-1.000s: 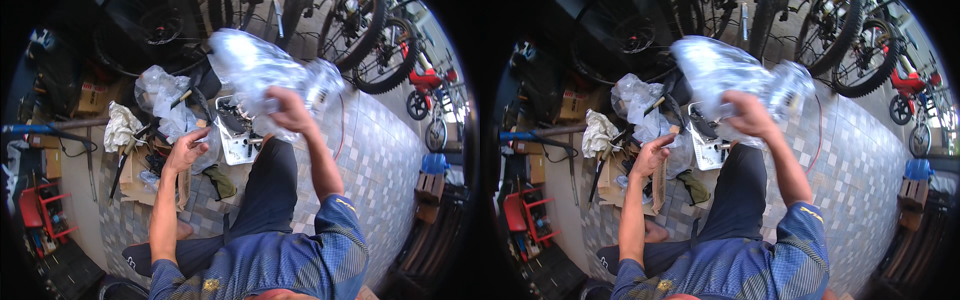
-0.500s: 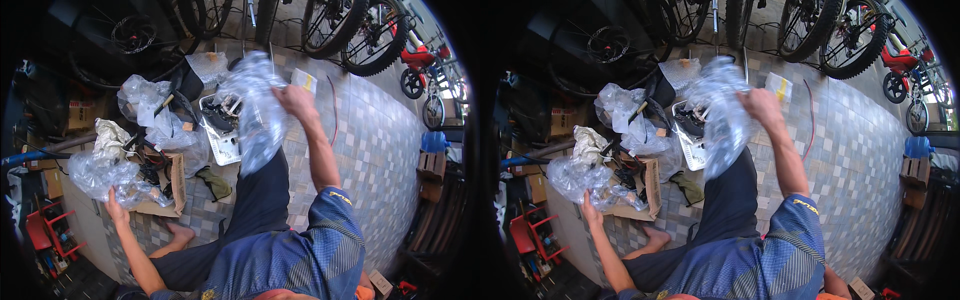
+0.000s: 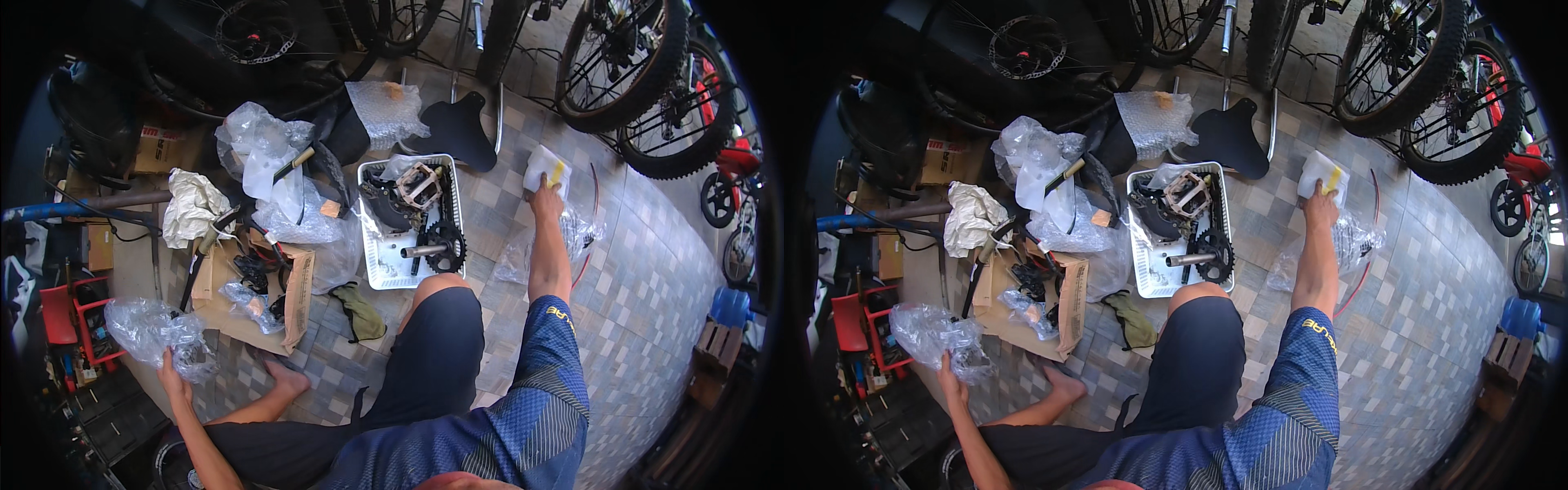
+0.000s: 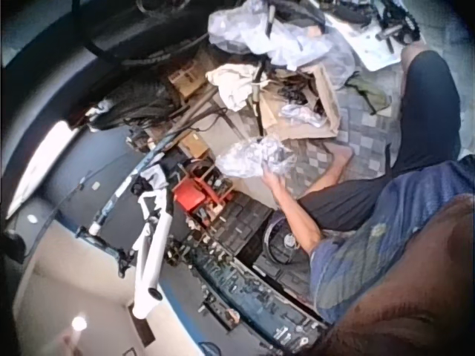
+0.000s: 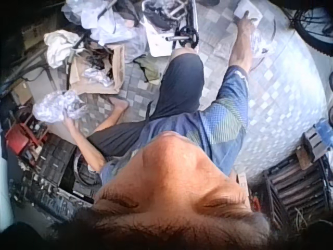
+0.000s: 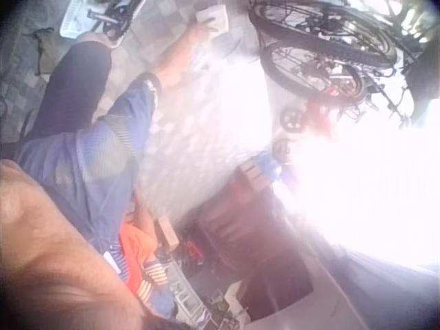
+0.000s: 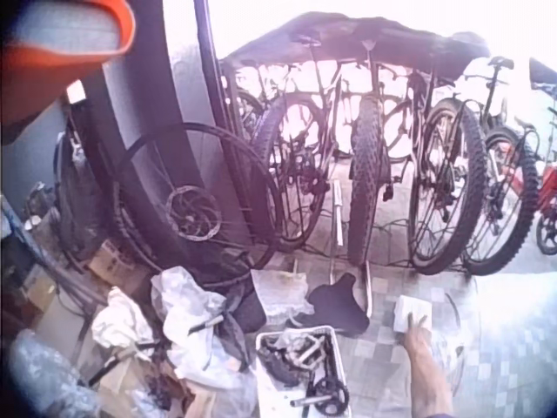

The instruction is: The person unpacks bicycle parts from plastic bags and a cardboard box, then wipes a small metal ring with a cloth. They handle a bicycle fork and insert the ring into the head tube of a white bicycle frame.

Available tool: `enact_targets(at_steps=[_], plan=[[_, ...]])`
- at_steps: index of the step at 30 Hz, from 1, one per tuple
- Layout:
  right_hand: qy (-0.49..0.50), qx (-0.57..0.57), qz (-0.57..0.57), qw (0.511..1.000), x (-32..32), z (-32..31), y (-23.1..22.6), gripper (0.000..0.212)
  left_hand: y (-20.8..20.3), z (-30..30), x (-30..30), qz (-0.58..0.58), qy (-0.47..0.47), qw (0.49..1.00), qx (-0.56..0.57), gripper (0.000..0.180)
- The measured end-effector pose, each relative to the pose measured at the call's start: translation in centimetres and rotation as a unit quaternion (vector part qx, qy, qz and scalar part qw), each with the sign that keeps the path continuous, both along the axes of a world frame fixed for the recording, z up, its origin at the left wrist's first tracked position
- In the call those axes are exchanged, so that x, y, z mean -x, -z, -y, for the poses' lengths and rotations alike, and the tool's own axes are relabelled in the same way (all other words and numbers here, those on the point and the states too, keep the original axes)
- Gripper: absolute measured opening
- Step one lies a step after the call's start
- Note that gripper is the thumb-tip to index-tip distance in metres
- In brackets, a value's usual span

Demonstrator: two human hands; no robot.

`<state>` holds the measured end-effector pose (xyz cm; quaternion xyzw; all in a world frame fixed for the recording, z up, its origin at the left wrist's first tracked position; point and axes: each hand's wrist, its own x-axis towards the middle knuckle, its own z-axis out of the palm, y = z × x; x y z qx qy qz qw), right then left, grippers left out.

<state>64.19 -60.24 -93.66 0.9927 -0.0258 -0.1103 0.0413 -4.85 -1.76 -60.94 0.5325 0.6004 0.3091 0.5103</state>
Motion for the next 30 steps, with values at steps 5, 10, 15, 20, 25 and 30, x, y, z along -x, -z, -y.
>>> enact_targets(at_steps=[5, 10, 15, 20, 25, 30], plan=[[0.059, -0.357, -0.033, 0.932, 2.9, 2.6, -0.8, 0.044, -0.5, -0.7, 1.5, -0.026, 0.028, 0.999, -0.005, 0.04], [0.079, -0.707, -0.187, 0.678, 5.2, -2.0, -12.6, 0.04, -0.4, -0.2, -0.6, 0.044, 0.037, 0.998, 0.018, 0.041], [-0.075, -0.672, -0.278, 0.682, 7.6, -13.8, -25.7, 0.037, -0.7, -1.8, -2.5, 0.124, 0.074, 0.988, -0.045, 0.033], [-0.322, -0.649, -0.171, 0.667, 12.7, -30.4, -33.1, 0.035, -4.6, 0.5, -3.9, 0.132, 0.06, 0.983, -0.113, 0.036], [-0.44, -0.753, 0.013, 0.49, 18.0, -51.3, -41.2, 0.028, -6.0, 2.3, 0.7, 0.111, 0.003, 0.976, -0.188, 0.034], [-0.379, -0.909, 0.165, 0.061, 23.0, -63.4, -56.9, 0.027, -7.2, 4.8, 4.5, -0.012, -0.022, 0.98, -0.199, 0.032]])
